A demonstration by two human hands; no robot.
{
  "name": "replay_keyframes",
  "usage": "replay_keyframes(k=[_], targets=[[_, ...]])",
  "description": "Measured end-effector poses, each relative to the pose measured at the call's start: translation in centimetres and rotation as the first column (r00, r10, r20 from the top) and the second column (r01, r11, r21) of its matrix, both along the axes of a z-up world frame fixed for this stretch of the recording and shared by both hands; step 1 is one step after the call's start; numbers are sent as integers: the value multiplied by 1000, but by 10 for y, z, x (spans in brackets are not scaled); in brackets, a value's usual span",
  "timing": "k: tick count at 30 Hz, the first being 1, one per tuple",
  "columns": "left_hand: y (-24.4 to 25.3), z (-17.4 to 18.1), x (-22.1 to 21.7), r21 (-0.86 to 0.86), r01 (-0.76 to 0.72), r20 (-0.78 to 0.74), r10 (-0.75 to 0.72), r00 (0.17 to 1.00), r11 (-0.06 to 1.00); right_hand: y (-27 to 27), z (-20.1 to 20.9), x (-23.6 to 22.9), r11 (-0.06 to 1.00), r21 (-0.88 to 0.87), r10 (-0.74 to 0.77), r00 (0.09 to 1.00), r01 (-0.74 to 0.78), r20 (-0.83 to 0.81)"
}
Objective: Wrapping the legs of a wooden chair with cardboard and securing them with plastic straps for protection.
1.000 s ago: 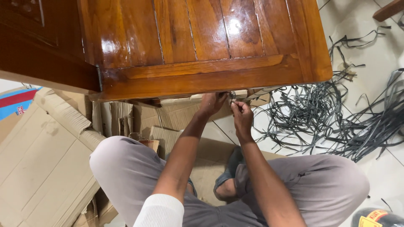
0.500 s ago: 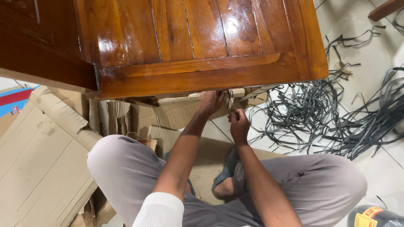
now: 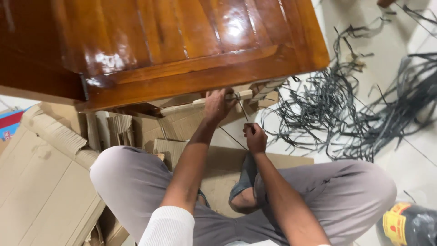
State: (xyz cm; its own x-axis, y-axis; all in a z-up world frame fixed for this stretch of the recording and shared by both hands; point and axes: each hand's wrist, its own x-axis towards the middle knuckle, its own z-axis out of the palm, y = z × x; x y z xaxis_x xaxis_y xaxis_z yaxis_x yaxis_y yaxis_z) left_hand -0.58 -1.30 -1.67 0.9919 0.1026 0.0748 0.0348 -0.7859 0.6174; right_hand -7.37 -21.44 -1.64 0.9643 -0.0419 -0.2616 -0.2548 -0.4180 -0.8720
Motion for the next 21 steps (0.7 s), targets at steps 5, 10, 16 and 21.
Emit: replay_keyframes(k=[5,10,16,21], targets=[[-1,14,0,-5,-4,88,4,996,1000,-42,-37,-2,997,-83,-3,998,-2,-56],[-4,25,-16,10,36,9,-36,999,999,-84,-63,5,957,-289,-28,998,11,-54],[-40,28,-66,-13,70,325,-62,944,997,-141,-75,36,888,-451,79,996,-84,-30],[-84,34,-116,-126,64,313,-21,950,990,-170,-30,74,743,-622,109,962,-246,-250]])
